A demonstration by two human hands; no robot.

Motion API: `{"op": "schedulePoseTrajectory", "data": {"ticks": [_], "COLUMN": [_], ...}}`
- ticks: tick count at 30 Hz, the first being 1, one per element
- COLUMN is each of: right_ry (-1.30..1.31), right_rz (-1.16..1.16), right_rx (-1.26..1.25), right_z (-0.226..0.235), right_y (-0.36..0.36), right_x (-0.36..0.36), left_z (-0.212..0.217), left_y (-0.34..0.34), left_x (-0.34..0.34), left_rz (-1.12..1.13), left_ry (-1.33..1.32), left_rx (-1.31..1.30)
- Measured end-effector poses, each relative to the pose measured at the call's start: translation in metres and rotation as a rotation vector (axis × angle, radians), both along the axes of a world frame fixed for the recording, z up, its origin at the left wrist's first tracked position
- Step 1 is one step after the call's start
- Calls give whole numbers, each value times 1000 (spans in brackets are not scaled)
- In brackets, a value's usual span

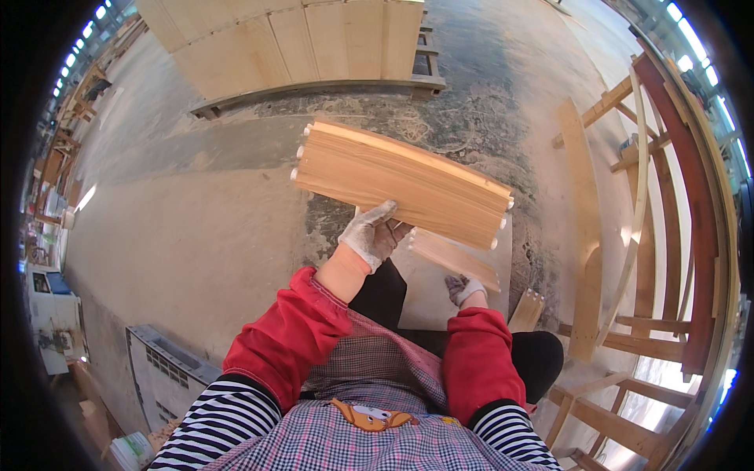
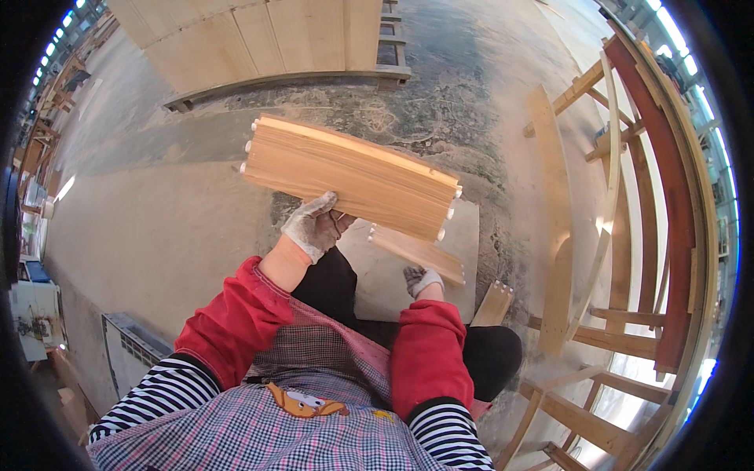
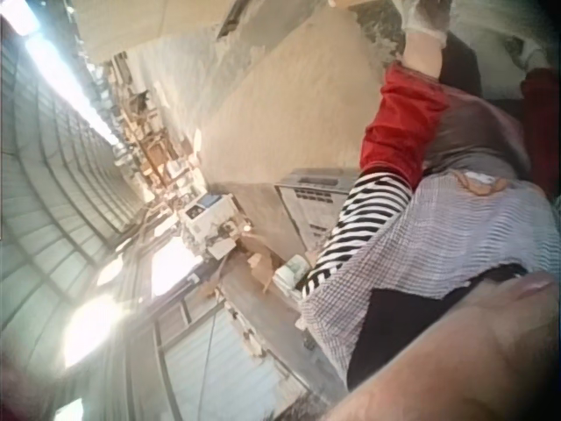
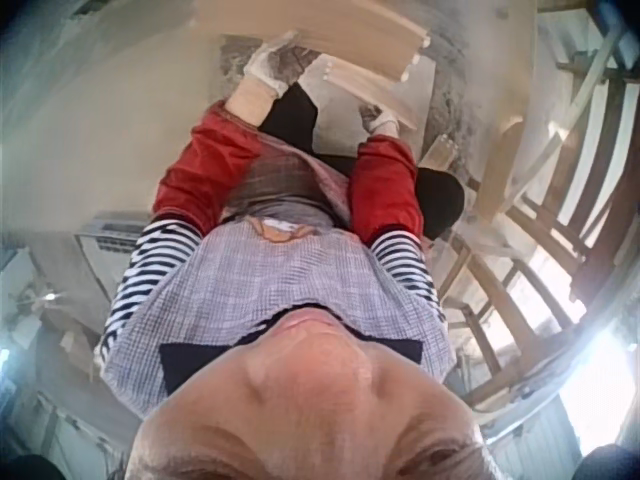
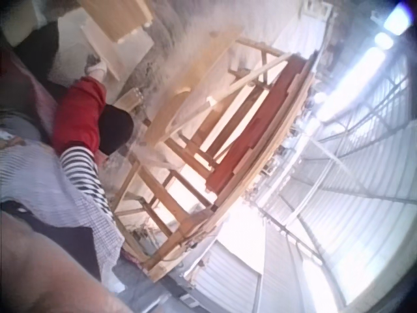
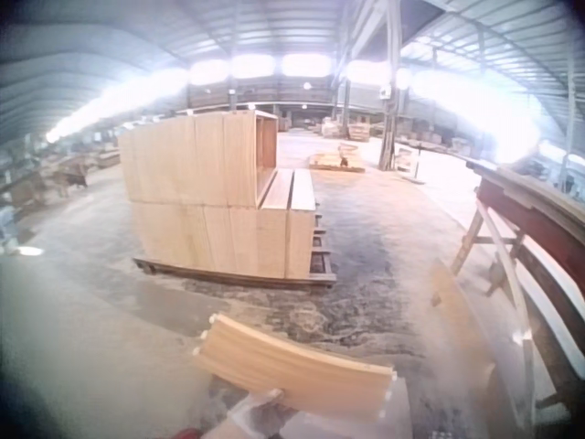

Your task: The person applies glue to wooden pieces using a brush, then assembles them by tapping with a mallet. The person sits on the floor to join the pieces and uses a cloth to wipe excess glue.

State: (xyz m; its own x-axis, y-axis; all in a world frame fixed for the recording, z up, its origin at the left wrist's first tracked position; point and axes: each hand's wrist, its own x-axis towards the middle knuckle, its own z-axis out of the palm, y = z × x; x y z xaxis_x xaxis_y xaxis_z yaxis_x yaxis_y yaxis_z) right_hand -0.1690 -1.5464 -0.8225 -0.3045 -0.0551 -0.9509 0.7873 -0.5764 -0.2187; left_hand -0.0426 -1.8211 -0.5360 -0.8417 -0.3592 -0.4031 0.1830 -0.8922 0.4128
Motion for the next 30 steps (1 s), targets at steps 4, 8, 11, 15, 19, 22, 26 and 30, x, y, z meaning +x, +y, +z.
{"op": "schedulePoseTrajectory", "data": {"ticks": [4,8,11,15,19,22,26,30], "right_ry": [165,614,957,1561,2029,1956,1850,1726], "right_rz": [87,-45,-104,261,982,1161,1233,1199], "right_rx": [8,-39,441,929,1241,1410,1278,1165], "right_z": [57,105,247,341,411,422,429,435], "right_y": [-1,34,-9,-42,-142,-198,-231,-222], "right_x": [-22,-89,-68,-43,38,74,83,77], "left_z": [-4,-3,-8,6,-5,14,-18,-4], "left_y": [-2,1,-1,6,20,34,31,32], "left_x": [2,-6,2,4,2,5,3,9], "left_rz": [26,1,22,-28,-129,-215,-163,-145], "left_ry": [45,43,35,72,156,127,68,3], "left_rx": [25,40,31,-47,-164,-220,-233,-434]}}
